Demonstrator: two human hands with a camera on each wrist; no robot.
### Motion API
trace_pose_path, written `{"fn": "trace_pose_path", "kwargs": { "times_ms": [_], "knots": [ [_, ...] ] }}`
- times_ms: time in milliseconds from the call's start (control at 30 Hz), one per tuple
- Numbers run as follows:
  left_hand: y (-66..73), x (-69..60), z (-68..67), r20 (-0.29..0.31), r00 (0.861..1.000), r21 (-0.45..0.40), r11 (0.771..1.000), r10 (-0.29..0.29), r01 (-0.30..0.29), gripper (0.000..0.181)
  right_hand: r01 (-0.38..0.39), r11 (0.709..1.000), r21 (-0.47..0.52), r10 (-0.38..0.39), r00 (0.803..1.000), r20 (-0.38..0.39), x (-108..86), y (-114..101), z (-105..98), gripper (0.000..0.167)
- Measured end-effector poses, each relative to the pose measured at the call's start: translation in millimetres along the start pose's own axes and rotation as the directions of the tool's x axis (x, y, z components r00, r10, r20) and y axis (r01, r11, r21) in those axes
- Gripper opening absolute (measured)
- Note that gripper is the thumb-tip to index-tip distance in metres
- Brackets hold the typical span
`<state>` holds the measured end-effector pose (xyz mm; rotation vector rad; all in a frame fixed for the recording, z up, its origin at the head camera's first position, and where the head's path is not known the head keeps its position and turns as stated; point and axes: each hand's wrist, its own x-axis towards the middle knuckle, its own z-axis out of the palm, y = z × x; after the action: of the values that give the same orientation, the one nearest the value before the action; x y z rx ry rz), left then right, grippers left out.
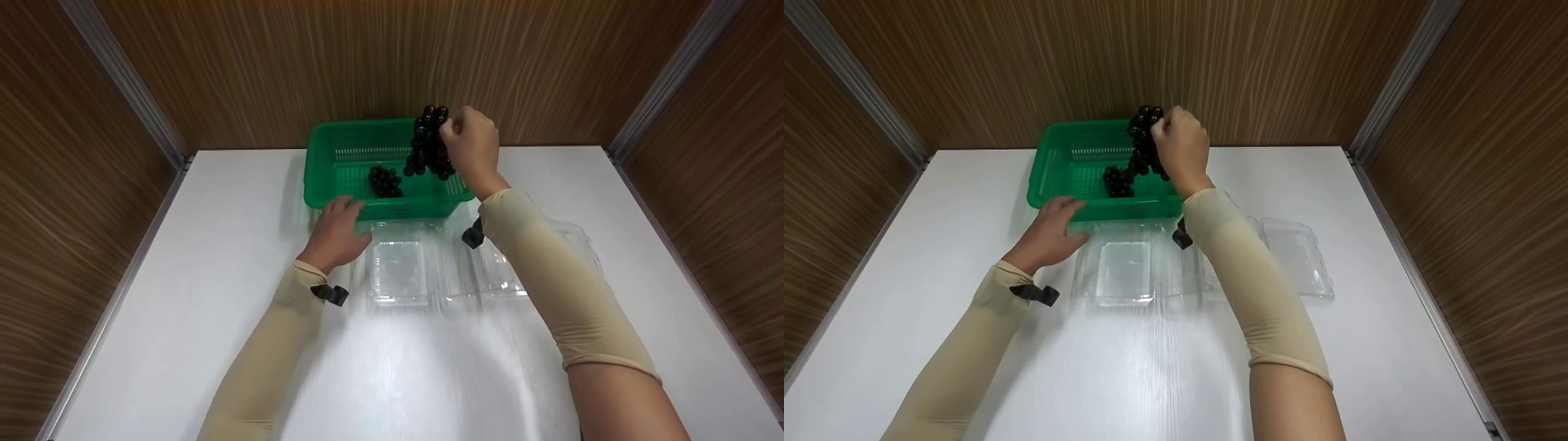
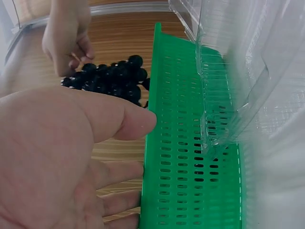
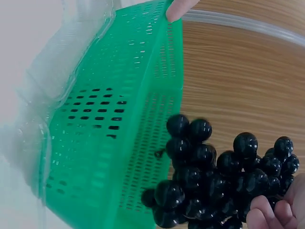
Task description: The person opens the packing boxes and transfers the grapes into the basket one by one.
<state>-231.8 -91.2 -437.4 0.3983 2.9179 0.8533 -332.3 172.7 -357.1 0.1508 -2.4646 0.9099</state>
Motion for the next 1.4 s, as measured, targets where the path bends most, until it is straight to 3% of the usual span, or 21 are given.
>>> {"fn": "trace_pose_path", "kwargs": {
  "times_ms": [167,267,333,500,667,867,1100,1400],
  "knots": [
    [0.7,-1.0,-0.1,0.016,1.0,-0.002,1.0,-0.004,0.004,0.067,-0.044,0.999,-0.004,0.044,0.998,0.047,-2.7,12,3,0.021],
    [1.8,-0.8,0.1,0.013,1.0,-0.001,1.0,0.005,-0.005,0.066,-0.07,0.997,-0.027,0.073,0.988,0.138,-5.4,19,3,0.02],
    [1.9,-0.8,-0.1,0.011,1.0,0.002,1.0,0.02,-0.02,0.066,-0.074,0.996,-0.049,0.084,0.97,0.228,-8.2,22,2,0.02],
    [0.6,-4.7,-0.3,0.024,0.999,-0.021,0.999,0.039,-0.038,0.067,-0.011,0.998,-0.064,0.034,0.927,0.373,-25.9,16,-9,0.019],
    [2.2,-14.5,-2.1,0.009,1.0,-0.097,0.995,0.018,-0.017,0.068,0.043,0.999,-0.016,-0.033,0.914,0.404,-53.5,0,-22,0.021],
    [4.6,-26.8,-6.1,-0.014,0.999,-0.188,0.982,0.029,-0.031,0.067,0.106,0.994,0.019,-0.105,0.919,0.381,-84.5,-6,-33,0.021],
    [7.4,-42.9,-10.3,-0.032,0.998,-0.218,0.974,0.054,-0.06,0.065,0.174,0.982,0.075,-0.189,0.931,0.312,-107.7,-6,-45,0.014],
    [5.2,-61.2,-21.4,-0.12,0.991,-0.208,0.974,0.066,-0.09,0.065,0.243,0.953,0.179,-0.264,0.959,0.105,-125.1,-5,-60,0.008]
  ]
}}
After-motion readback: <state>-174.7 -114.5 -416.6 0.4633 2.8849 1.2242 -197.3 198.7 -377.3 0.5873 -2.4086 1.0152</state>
